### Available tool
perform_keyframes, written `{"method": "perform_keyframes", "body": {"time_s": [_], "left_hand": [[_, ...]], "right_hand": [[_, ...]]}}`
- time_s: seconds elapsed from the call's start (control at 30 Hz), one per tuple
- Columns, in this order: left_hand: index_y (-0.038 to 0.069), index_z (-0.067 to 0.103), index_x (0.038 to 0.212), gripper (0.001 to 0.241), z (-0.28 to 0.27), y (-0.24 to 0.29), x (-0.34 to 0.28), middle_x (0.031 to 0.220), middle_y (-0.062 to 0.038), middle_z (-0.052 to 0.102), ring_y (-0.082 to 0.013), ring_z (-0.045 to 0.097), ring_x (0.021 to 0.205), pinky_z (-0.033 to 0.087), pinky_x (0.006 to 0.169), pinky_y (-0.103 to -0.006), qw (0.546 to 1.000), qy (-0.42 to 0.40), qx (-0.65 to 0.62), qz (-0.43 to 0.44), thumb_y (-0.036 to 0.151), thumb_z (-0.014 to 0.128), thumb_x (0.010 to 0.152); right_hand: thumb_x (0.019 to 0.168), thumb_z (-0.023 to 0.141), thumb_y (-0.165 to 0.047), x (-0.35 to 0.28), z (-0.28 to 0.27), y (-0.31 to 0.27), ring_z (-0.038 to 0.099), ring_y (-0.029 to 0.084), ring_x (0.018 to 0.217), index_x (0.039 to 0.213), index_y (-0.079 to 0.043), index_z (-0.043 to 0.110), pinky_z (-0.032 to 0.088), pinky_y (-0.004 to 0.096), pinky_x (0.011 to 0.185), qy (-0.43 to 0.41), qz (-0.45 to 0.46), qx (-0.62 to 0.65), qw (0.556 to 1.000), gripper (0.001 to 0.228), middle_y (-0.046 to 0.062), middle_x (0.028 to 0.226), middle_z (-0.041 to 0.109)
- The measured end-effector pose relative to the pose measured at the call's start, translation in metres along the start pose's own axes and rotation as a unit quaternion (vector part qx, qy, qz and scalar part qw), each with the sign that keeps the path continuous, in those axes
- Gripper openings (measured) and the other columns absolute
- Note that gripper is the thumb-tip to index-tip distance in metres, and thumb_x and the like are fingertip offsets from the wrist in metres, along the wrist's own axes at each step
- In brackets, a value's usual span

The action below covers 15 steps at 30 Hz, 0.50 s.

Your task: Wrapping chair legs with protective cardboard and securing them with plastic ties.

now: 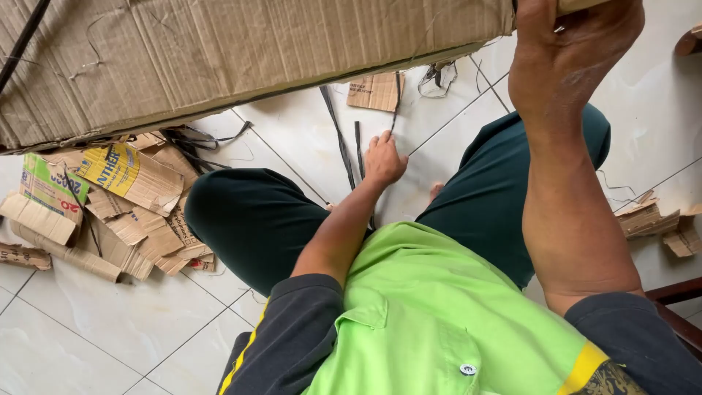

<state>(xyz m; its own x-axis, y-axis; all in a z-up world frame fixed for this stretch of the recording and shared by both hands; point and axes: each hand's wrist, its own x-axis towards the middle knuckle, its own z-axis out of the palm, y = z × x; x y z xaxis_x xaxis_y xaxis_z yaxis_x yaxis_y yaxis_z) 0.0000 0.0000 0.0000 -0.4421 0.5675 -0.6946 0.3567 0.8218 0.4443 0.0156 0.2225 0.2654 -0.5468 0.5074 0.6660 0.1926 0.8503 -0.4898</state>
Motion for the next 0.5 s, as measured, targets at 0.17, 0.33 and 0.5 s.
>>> {"method": "perform_keyframes", "body": {"time_s": [0.17, 0.33, 0.5], "left_hand": [[0.000, 0.072, 0.121, 0.032, -0.044, 0.040, -0.030, 0.123, -0.016, 0.071, -0.0298, 0.068, 0.110, 0.057, 0.098, -0.0386, 0.964, 0.082, -0.231, 0.102, 0.015, 0.068, 0.093], [0.009, 0.069, 0.111, 0.022, -0.145, 0.108, -0.119, 0.101, -0.010, 0.073, -0.0180, 0.068, 0.069, 0.055, 0.071, -0.0325, 0.893, 0.085, -0.347, 0.273, 0.001, 0.051, 0.102], [0.009, 0.057, 0.122, 0.036, -0.220, 0.157, -0.141, 0.109, -0.010, 0.068, -0.0260, 0.069, 0.091, 0.057, 0.083, -0.0363, 0.823, 0.227, -0.259, 0.452, -0.012, 0.048, 0.095]], "right_hand": [[0.109, 0.073, -0.011, 0.004, 0.001, -0.010, 0.055, 0.033, 0.091, 0.124, -0.002, 0.045, 0.050, 0.048, 0.084, 0.003, 0.003, 0.053, 0.999, 0.033, 0.020, 0.105, 0.048], [0.108, 0.073, -0.014, 0.021, -0.006, -0.024, 0.063, 0.030, 0.081, 0.113, -0.001, 0.051, 0.055, 0.043, 0.070, 0.016, 0.000, 0.064, 0.998, 0.026, 0.016, 0.092, 0.055], [0.107, 0.073, -0.013, 0.035, -0.021, -0.049, 0.059, 0.029, 0.072, 0.092, 0.000, 0.055, 0.046, 0.045, 0.067, -0.012, 0.046, 0.080, 0.996, 0.027, 0.013, 0.080, 0.059]]}}
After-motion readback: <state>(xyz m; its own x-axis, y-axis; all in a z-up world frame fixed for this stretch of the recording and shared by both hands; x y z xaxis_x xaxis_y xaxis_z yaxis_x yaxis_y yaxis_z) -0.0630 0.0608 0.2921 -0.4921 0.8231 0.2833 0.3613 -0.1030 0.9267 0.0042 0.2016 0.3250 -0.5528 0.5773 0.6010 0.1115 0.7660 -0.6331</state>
